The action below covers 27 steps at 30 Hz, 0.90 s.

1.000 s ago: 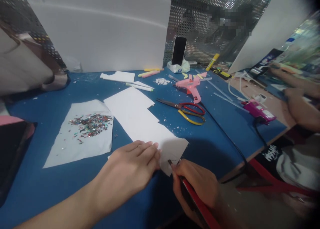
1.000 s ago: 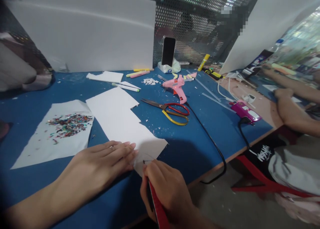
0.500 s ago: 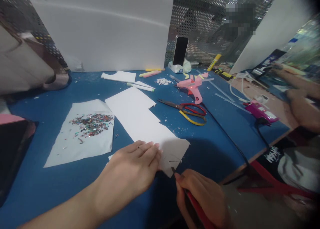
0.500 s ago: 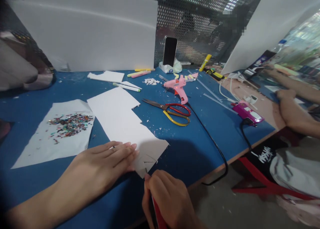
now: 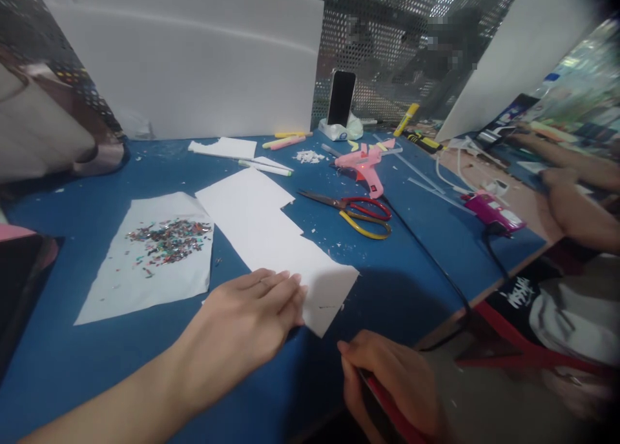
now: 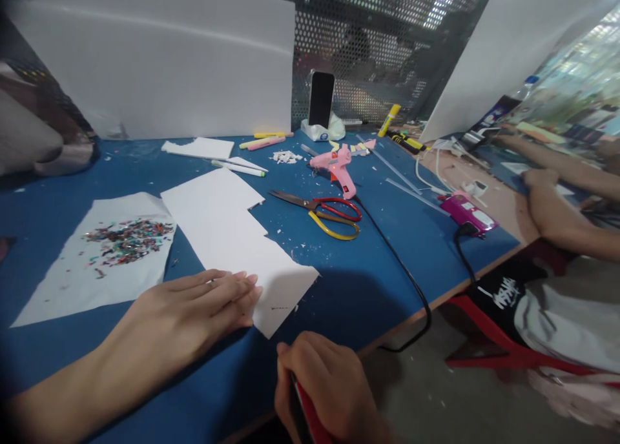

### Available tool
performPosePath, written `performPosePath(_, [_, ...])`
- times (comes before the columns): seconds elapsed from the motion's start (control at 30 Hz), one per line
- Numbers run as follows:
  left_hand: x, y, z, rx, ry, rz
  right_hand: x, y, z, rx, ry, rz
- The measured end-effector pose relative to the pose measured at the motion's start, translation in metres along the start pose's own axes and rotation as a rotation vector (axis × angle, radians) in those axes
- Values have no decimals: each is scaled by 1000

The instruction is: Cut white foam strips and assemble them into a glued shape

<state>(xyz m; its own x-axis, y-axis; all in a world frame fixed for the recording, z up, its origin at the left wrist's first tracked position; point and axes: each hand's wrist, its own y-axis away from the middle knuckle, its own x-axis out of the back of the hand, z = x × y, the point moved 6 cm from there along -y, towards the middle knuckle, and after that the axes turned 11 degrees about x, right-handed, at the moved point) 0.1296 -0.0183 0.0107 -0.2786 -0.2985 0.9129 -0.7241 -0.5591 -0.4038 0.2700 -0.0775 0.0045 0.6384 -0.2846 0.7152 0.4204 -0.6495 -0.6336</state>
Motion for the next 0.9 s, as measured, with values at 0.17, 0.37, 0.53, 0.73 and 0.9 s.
performPosePath(0.17, [-5, 3, -2, 44, 23, 35, 11, -11, 8, 2, -36, 55])
performPosePath(0.37, [-3, 4, -1, 15, 9, 39, 1, -30, 17, 10, -191, -5])
performPosePath(0.53, [-3, 5, -1, 18, 19, 18, -10, -31, 21, 0, -278, -59])
performPosePath(0.73, [-4, 6, -1, 24, 48, 13, -14, -31, 21, 38, -228, -89])
performPosePath(0.9, [-3, 5, -2, 15, 47, 7, -18, -33, 16, 154, -197, -173])
